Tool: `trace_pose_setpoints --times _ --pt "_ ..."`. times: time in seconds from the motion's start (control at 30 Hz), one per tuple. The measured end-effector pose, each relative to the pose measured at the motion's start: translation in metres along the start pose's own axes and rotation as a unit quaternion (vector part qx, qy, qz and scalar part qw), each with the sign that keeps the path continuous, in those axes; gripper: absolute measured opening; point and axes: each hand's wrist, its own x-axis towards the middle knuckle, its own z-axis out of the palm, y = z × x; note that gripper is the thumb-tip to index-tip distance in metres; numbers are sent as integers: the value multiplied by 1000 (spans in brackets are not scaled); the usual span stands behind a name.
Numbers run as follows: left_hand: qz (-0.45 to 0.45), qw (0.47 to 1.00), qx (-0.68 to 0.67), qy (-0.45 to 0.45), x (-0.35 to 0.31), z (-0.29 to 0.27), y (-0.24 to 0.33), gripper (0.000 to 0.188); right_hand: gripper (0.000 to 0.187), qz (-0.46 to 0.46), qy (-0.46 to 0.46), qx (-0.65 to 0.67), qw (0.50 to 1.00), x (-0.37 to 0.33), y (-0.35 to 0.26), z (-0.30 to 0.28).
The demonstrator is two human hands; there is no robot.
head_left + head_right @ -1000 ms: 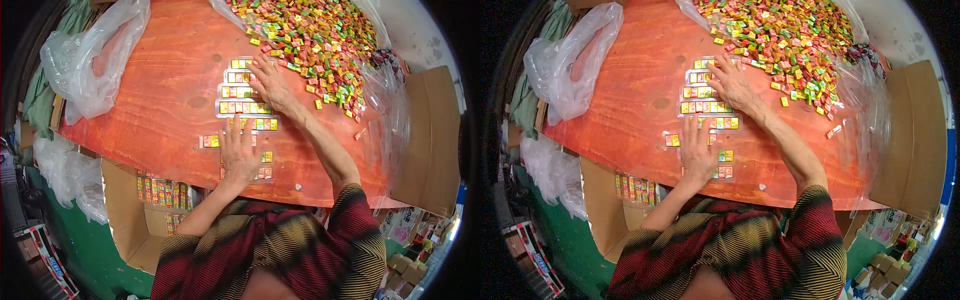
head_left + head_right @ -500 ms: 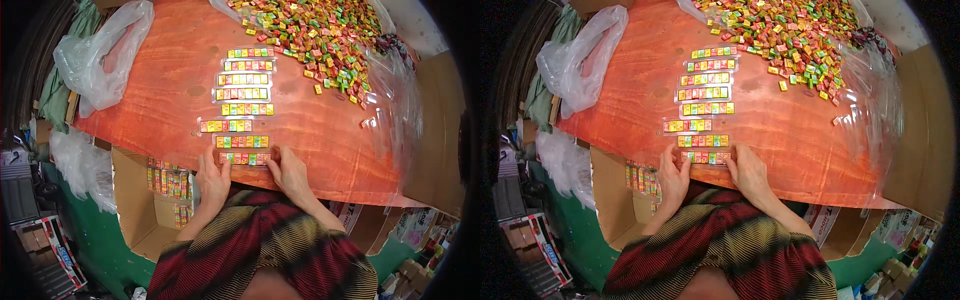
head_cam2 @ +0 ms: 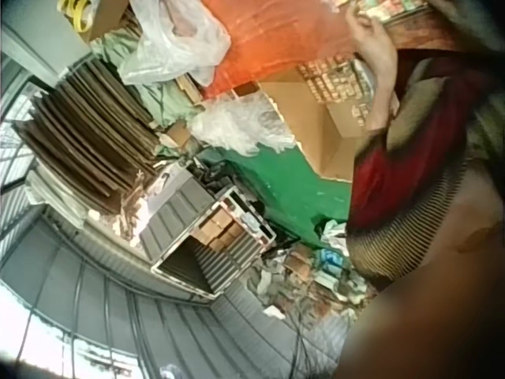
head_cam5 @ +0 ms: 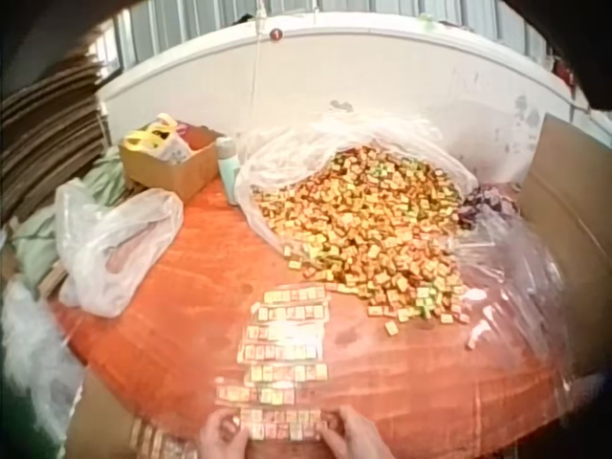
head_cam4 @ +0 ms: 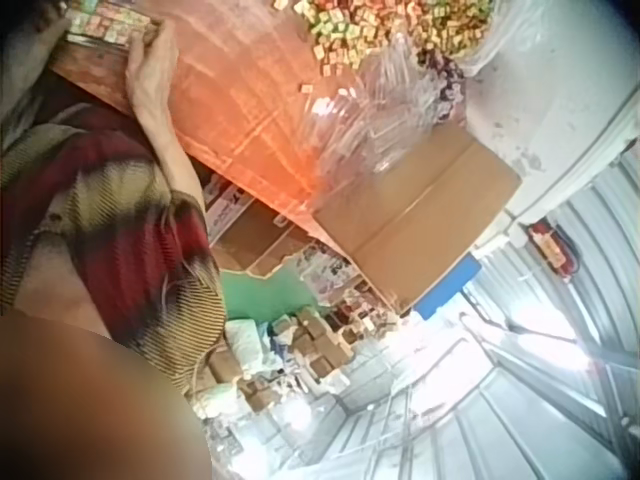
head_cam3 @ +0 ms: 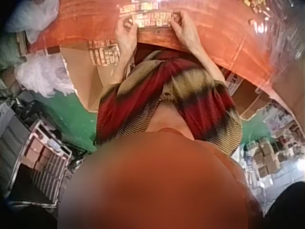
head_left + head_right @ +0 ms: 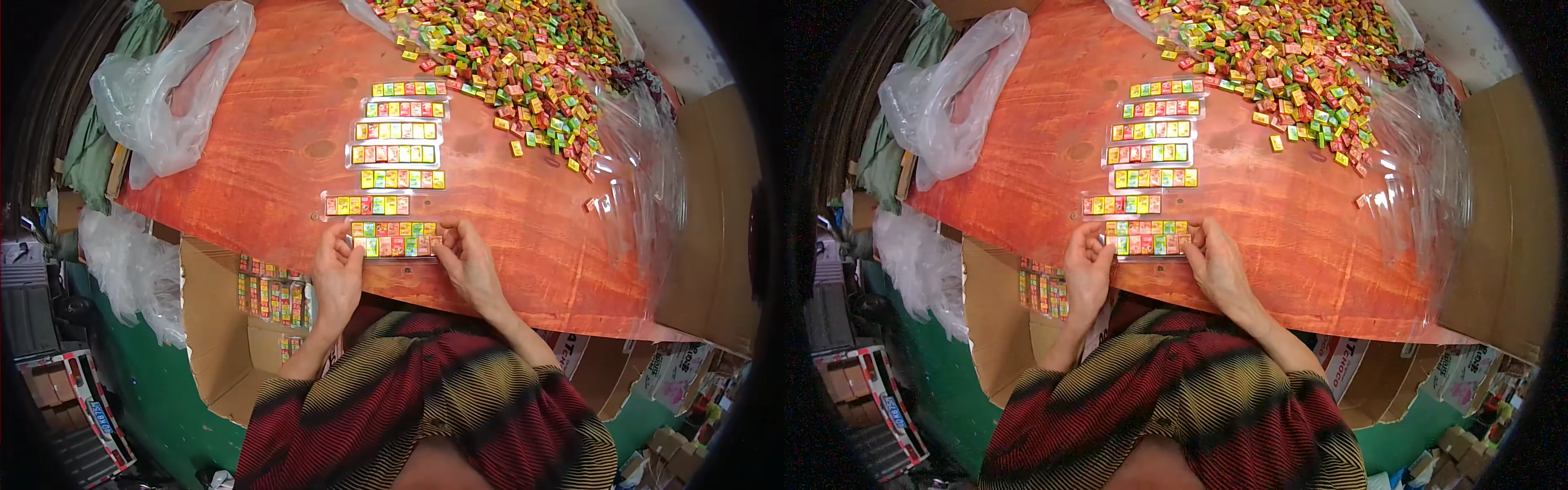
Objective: The recorder is packing small rectangular items into clear plastic containers and then placing those containers into a larger cardboard shipping box.
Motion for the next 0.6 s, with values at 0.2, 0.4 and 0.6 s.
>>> trace_pose_setpoints --times 0.2,0.4,0.6 --pt "6 998 67 0 12 0 -1 31 26 51 -20 29 998 8 -3 0" --pt "149 962 214 83 19 8 -12 37 36 -85 71 -182 977 11 7 12" --pt "-21 999 33 -1 10 3 -5 29 37 23 -13 -49 998 11 4 6"
